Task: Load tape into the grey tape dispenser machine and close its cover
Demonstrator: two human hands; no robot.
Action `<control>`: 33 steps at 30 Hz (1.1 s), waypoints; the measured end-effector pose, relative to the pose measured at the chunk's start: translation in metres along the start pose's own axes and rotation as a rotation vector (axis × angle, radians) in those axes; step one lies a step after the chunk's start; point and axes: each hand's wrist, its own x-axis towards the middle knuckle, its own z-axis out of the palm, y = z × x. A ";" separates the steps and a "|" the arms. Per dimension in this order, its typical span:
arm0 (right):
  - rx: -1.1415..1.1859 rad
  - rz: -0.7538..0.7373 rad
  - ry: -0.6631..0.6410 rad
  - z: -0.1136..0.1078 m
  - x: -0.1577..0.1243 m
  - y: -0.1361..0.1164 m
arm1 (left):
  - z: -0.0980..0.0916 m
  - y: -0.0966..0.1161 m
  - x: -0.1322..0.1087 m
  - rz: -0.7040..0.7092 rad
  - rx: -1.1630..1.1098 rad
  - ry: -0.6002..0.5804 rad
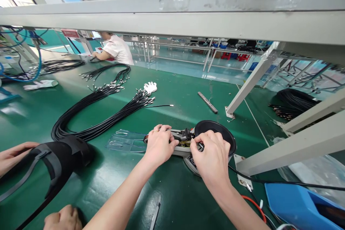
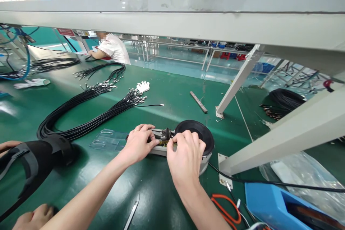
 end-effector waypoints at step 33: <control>-0.017 0.034 -0.064 0.001 0.008 -0.001 | 0.002 -0.002 0.007 -0.067 0.018 -0.004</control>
